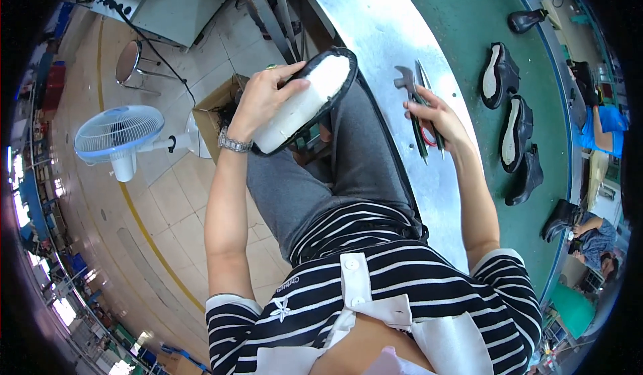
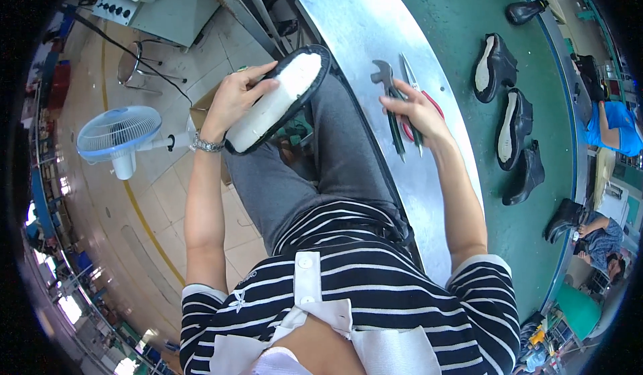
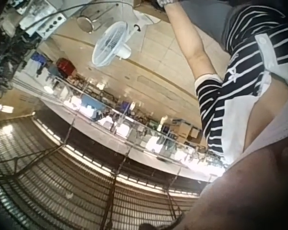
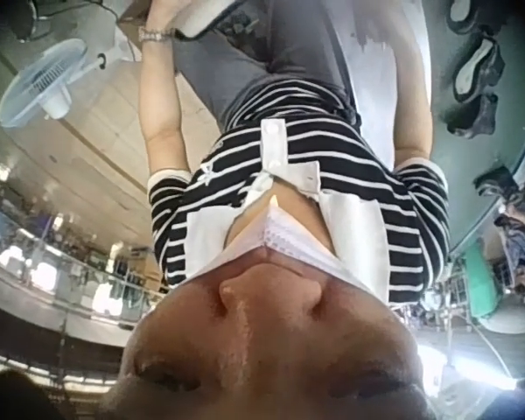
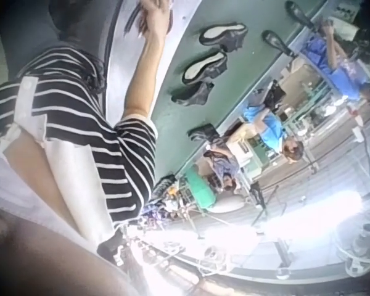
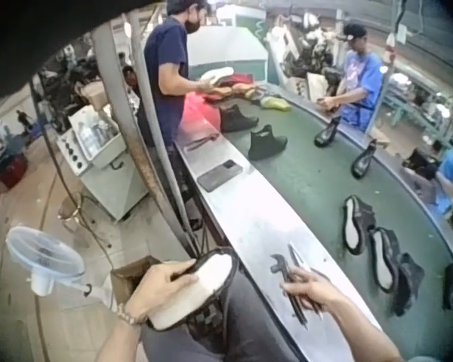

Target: The person is using pliers and scissors to manufacture a shoe.

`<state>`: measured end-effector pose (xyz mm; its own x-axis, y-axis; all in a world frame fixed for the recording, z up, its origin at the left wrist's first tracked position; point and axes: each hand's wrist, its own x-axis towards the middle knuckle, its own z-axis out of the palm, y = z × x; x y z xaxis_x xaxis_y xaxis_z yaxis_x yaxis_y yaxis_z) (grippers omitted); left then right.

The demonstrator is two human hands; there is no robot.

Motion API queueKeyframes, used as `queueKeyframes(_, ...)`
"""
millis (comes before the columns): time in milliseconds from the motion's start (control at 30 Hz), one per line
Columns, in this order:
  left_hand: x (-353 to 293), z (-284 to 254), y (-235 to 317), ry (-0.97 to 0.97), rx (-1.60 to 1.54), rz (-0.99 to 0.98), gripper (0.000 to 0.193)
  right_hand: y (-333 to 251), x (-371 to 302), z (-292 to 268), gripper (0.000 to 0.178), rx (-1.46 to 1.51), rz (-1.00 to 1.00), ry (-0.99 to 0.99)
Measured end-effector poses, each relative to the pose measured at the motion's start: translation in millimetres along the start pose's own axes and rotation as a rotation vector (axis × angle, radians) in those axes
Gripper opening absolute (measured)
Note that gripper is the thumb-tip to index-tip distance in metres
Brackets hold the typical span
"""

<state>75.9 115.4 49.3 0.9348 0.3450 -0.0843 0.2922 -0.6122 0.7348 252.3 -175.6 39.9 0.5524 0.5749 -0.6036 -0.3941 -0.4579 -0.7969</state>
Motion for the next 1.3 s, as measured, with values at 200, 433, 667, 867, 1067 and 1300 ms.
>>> queueKeyframes(200,2.0,32.9,1.2,0.248,0.432,0.050,0.033,-38.0,-21.1,21.1,0.058,-0.176,-0.027,-0.268)
queueKeyframes(433,7.3,10.1,-4.2,0.230,0.079,-0.245,0.043,-98.4,-3.9,79.3,0.062,-0.681,-0.117,-0.511)
queueKeyframes(667,-61.5,56.8,36.2,0.292,0.272,0.014,0.084,-126.4,-10.4,105.9,0.064,-0.808,0.135,-0.571)
queueKeyframes(867,-70.5,66.9,38.5,0.381,0.208,0.080,0.085,-36.0,-32.0,95.7,0.059,-0.835,-0.448,-0.322)
queueKeyframes(1067,-74.6,74.3,28.4,0.454,0.241,0.188,0.084,-26.8,-31.9,92.9,0.058,-0.954,-0.609,-0.256)
queueKeyframes(1300,-76.2,80.5,13.6,0.512,0.467,0.283,0.072,-104.9,-28.5,82.5,0.058,-1.352,-0.644,-0.353)
